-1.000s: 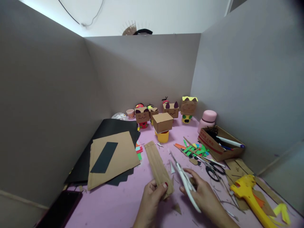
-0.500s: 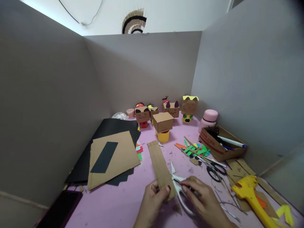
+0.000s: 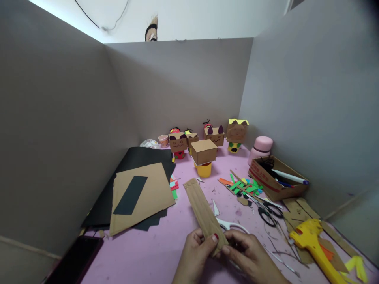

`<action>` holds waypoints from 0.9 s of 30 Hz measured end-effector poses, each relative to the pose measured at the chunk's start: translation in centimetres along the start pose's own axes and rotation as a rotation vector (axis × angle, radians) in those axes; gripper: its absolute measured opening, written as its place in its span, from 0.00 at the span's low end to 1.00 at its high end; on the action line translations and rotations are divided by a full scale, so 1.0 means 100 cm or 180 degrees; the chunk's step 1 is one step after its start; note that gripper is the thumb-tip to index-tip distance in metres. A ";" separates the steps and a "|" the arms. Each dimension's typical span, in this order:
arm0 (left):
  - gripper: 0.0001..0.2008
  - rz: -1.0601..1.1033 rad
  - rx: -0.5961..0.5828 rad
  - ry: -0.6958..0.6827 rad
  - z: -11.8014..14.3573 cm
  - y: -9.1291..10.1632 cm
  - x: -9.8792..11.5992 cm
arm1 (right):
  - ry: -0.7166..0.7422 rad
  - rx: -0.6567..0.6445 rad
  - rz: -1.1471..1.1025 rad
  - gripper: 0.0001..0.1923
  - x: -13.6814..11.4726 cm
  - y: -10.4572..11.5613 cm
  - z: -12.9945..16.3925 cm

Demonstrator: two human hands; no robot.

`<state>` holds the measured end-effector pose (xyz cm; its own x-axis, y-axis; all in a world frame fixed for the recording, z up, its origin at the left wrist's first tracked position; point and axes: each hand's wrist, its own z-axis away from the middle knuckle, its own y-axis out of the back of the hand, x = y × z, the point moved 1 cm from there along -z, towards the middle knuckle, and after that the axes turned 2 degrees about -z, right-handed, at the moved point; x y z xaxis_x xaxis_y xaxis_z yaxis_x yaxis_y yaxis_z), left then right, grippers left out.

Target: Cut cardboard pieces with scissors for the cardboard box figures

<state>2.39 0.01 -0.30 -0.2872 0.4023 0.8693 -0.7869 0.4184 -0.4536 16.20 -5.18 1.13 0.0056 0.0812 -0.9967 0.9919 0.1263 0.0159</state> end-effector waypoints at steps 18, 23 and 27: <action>0.14 -0.0078 -0.0153 -0.0129 -0.001 0.000 0.002 | -0.0240 0.0019 -0.0573 0.16 -0.006 -0.001 -0.001; 0.16 -0.0036 -0.0015 -0.0012 0.001 -0.004 0.005 | -0.0277 0.0162 -0.0473 0.15 -0.002 -0.001 -0.001; 0.15 0.0028 -0.0033 -0.0054 0.000 -0.003 0.001 | -0.0261 0.0209 -0.0474 0.14 0.004 -0.001 -0.001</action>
<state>2.62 -0.05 -0.13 -0.3034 0.3924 0.8683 -0.7785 0.4234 -0.4633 16.11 -5.05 0.76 -0.1343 -0.0150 -0.9908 0.9887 0.0658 -0.1350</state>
